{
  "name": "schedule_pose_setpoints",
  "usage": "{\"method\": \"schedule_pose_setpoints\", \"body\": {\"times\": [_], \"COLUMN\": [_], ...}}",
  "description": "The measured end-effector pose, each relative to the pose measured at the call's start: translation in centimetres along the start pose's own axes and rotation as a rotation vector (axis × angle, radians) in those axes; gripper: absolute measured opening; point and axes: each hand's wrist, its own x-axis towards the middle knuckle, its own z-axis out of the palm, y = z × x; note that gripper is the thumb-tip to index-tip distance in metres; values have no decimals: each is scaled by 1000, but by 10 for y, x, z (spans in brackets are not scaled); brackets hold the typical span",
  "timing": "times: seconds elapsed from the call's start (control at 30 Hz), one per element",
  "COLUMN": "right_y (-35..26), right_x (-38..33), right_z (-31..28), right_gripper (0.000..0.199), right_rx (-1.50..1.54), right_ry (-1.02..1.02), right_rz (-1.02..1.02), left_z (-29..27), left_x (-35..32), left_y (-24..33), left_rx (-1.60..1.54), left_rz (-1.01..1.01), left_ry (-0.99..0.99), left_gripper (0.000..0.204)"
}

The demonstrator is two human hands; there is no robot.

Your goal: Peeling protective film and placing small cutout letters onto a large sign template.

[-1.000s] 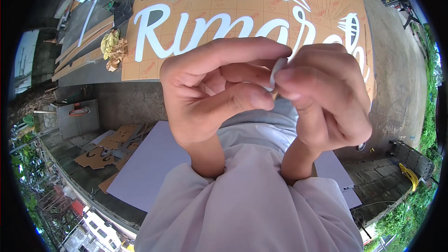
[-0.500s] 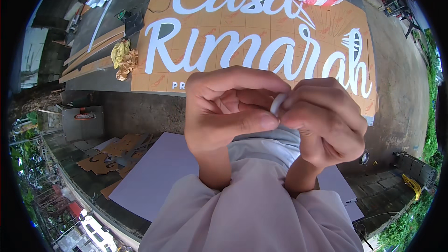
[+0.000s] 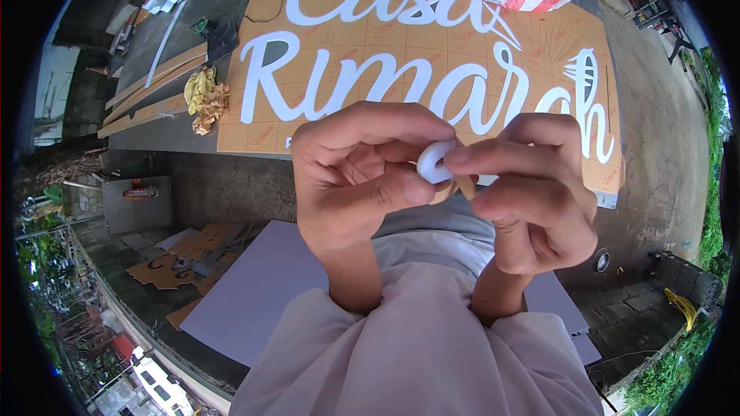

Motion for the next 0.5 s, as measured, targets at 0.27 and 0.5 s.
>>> {"method": "schedule_pose_setpoints", "body": {"times": [0.27,0.5], "right_y": [-1,-22], "right_x": [-1,-2], "right_z": [4,9], "right_gripper": [6,5], "right_rx": [20,168], "right_ry": [25,176], "right_rz": [73,500], "left_z": [5,0], "left_x": [1,11], "left_y": [-5,-24], "left_rx": [167,676], "left_rz": [170,704], "left_ry": [52,5], "left_gripper": [31,31]}}
